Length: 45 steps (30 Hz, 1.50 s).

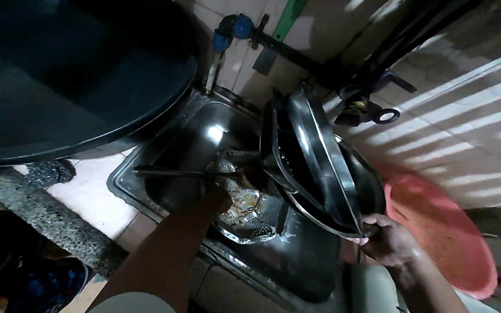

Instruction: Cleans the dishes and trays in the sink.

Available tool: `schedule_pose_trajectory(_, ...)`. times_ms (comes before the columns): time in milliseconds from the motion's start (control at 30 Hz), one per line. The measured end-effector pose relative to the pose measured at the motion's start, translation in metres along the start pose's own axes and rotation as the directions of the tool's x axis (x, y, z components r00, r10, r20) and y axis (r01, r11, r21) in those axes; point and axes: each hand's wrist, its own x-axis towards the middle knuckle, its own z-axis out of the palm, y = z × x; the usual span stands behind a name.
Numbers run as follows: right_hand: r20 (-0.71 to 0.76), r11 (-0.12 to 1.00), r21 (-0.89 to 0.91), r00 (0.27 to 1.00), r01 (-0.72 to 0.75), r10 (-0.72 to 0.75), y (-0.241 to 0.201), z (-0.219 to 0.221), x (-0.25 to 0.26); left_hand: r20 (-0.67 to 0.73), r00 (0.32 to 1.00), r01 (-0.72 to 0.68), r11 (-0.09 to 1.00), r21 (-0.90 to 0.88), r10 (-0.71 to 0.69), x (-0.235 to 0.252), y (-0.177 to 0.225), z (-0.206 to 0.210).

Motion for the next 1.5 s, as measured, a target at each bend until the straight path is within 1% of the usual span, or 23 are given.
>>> schedule_pose_trajectory(67,0.022,1.0,0.0,1.0,0.007,-0.007,0.001,-0.002,0.001,-0.016,0.999,0.049,0.999,-0.008,-0.049,-0.004,0.003,0.0)
schedule_pose_trajectory(200,0.019,1.0,0.004,1.0,0.01,-0.01,0.0,-0.001,0.0,0.009,0.999,0.04,0.998,0.056,-0.041,-0.001,0.007,0.006)
schedule_pose_trajectory(267,0.01,1.0,0.009,1.0,0.01,-0.01,0.0,0.0,-0.001,0.005,0.999,0.04,0.998,0.047,-0.04,-0.003,0.01,0.008)
schedule_pose_trajectory(367,-0.008,1.0,0.027,1.0,0.005,-0.005,0.0,0.001,0.0,0.041,0.996,0.083,0.997,0.008,-0.083,-0.003,0.015,0.007)
schedule_pose_trajectory(467,-0.032,1.0,0.019,0.999,0.001,-0.001,-0.001,0.002,0.0,0.033,0.994,0.103,0.995,-0.003,-0.103,0.002,0.015,0.011)
schedule_pose_trajectory(667,-0.044,1.0,-0.001,0.999,0.015,-0.015,-0.002,0.006,-0.002,0.045,0.998,0.053,0.998,0.028,-0.055,-0.006,0.009,-0.003)
schedule_pose_trajectory(833,-0.05,1.0,-0.016,0.999,0.001,-0.002,-0.001,0.009,-0.008,0.054,0.997,0.058,0.998,-0.015,-0.057,-0.009,0.003,-0.013)
schedule_pose_trajectory(933,-0.066,0.999,-0.038,0.998,0.004,-0.006,-0.001,0.014,-0.012,0.008,0.998,0.065,0.998,-0.015,-0.065,-0.019,0.008,-0.006)
schedule_pose_trajectory(1000,-0.077,0.999,-0.038,0.997,0.004,-0.007,0.0,0.014,-0.013,-0.004,0.998,0.067,0.997,-0.035,-0.068,-0.012,0.012,0.004)
schedule_pose_trajectory(1100,-0.03,0.999,-0.039,1.0,-0.005,0.004,0.0,0.009,-0.011,-0.003,0.998,0.07,0.995,-0.067,-0.07,-0.004,0.014,0.011)
schedule_pose_trajectory(1167,-0.035,1.0,-0.017,0.999,0.009,-0.01,0.002,0.009,-0.009,-0.014,0.999,0.037,0.996,-0.075,-0.038,-0.002,0.011,0.012)
schedule_pose_trajectory(1233,-0.052,1.0,-0.019,0.999,0.014,-0.015,0.002,0.009,-0.008,0.004,1.0,-0.003,0.997,-0.08,0.003,-0.001,0.008,0.011)
schedule_pose_trajectory(1300,-0.063,1.0,-0.028,0.998,0.004,-0.005,0.001,0.008,-0.007,0.055,0.998,-0.024,1.0,-0.012,0.025,0.004,0.007,0.007)
schedule_pose_trajectory(1367,-0.053,1.0,-0.021,0.999,-0.004,0.003,0.001,0.005,-0.004,0.098,0.995,-0.019,0.999,0.029,0.016,0.004,0.01,0.002)
schedule_pose_trajectory(1500,-0.037,1.0,0.011,0.999,0.003,-0.003,0.002,0.003,-0.001,0.105,0.994,-0.025,0.999,0.03,0.021,0.007,0.012,0.003)
